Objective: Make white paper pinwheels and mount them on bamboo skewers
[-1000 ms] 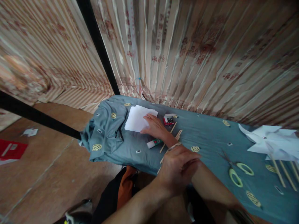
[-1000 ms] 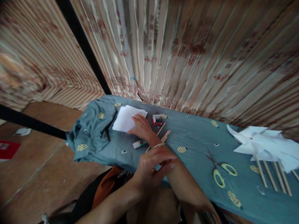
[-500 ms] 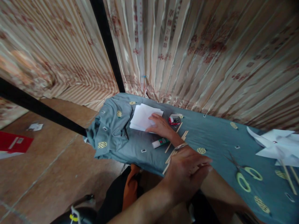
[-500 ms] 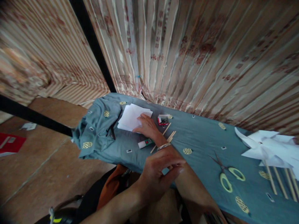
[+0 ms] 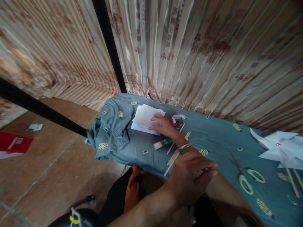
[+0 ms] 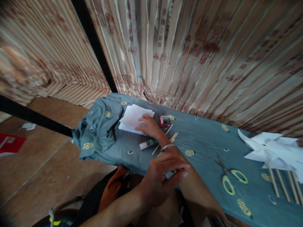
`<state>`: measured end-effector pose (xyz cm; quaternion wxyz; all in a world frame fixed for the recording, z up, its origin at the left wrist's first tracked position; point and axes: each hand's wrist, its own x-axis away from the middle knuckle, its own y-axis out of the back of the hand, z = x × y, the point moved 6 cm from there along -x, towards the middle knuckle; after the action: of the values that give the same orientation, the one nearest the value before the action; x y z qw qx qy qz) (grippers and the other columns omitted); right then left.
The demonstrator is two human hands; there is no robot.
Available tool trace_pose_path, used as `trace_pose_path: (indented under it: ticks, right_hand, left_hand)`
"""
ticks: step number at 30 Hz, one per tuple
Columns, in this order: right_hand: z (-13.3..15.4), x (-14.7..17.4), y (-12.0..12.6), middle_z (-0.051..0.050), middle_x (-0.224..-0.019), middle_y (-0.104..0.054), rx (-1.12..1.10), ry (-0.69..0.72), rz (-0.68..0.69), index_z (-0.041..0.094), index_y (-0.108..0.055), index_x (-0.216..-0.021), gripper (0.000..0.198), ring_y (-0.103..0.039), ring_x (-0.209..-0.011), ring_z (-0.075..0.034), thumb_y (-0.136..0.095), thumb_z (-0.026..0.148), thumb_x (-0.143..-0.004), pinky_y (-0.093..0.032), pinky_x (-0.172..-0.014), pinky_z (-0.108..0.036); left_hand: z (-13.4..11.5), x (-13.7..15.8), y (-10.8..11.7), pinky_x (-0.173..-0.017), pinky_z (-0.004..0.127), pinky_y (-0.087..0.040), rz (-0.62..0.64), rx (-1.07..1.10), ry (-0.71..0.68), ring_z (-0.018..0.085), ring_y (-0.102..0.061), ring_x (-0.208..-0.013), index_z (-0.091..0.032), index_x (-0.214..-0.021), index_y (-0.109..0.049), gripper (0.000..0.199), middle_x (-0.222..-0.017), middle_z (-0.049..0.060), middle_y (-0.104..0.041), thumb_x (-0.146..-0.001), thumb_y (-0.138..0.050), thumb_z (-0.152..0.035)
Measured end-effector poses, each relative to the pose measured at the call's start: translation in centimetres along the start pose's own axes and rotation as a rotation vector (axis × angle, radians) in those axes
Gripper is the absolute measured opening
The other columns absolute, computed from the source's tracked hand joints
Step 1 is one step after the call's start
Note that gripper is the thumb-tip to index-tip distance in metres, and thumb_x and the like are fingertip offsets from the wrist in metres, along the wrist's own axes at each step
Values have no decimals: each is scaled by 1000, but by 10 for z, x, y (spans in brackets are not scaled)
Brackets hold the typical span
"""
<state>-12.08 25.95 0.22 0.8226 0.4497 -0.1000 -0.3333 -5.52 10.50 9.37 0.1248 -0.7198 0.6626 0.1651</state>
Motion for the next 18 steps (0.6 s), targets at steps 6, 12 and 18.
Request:
trace_pose_path:
  ticks: [6,12,18]
  right_hand:
    - [11,3,6,-7,-104,-73,95,-14,29,17,-71,-102,25,-67,-96,-18,-47,25,-96,-48,-85,-27]
    - [21,3,4,-15,-99,-72,284,-47,68,12,-67,-99,30,-66,-95,-23,-37,16,-97,-44,-85,-30]
    - [24,-2,6,-14,-97,-73,370,-100,84,13,-68,-94,29,-67,-93,-22,-40,22,-97,-44,-78,-28]
  left_hand:
    - [-3,0,1,-71,29,-54,9,-10,-25,18,-65,-75,-6,-92,-73,21,-82,13,-71,-86,-59,-20]
    - [-4,0,2,-69,27,-53,-17,5,-51,18,-64,-72,-1,-91,-73,20,-80,15,-70,-85,-60,-15]
    - [-5,0,2,-70,26,-52,-5,15,-38,18,-65,-74,-1,-91,-74,20,-81,16,-71,-84,-60,-14]
